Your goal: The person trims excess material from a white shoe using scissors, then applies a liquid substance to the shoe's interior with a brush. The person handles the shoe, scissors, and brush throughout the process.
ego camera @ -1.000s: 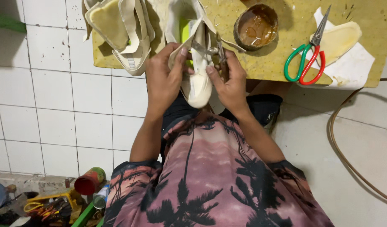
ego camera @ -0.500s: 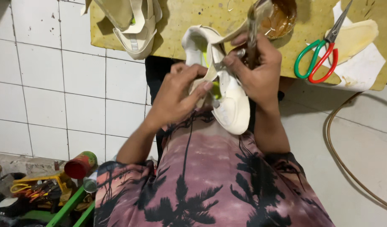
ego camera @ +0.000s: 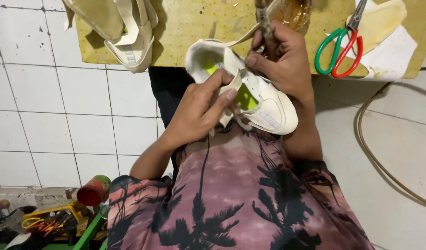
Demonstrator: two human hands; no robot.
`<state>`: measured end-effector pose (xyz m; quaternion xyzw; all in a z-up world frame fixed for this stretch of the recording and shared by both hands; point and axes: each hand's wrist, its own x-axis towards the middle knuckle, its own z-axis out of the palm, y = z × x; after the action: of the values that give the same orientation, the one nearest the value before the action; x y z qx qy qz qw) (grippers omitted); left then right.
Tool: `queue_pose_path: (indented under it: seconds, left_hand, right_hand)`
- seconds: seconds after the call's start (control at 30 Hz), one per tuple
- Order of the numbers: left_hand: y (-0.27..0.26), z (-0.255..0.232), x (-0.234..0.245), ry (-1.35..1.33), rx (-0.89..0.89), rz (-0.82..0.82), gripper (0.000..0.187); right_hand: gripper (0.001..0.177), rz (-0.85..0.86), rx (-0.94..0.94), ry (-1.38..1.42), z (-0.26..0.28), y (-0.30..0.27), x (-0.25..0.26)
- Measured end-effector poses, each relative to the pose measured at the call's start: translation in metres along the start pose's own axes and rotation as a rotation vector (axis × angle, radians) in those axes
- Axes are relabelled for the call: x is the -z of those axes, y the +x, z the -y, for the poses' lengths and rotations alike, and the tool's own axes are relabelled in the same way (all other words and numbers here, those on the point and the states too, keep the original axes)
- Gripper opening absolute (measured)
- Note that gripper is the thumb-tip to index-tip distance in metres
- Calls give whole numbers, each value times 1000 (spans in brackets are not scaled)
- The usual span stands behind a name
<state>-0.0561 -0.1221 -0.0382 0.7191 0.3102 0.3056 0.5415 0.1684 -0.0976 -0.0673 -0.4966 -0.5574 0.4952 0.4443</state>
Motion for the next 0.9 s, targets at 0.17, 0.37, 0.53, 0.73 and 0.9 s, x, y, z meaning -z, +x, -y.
queue_pose_path:
  seconds: [0.17, 0.37, 0.53, 0.73, 0.9]
  left_hand:
    - [-19, -5, 1, -353, 279, -12, 17]
    - [-22, 14, -6, -595, 358, -20, 11]
    - [-12, 12, -9, -710, 388, -81, 12]
    - [-11, 11, -7, -740, 375, -121, 11]
    - [-22, 15, 2, -696, 413, -184, 19]
  right_hand:
    - [29, 238, -102, -96, 8, 12, -2]
    - [31, 396, -112, -77, 15, 27, 0]
    - [37, 200, -48, -302, 44, 20, 7]
    - [36, 34, 23, -505, 64, -18, 32]
    - [30, -173, -41, -364, 40, -58, 57]
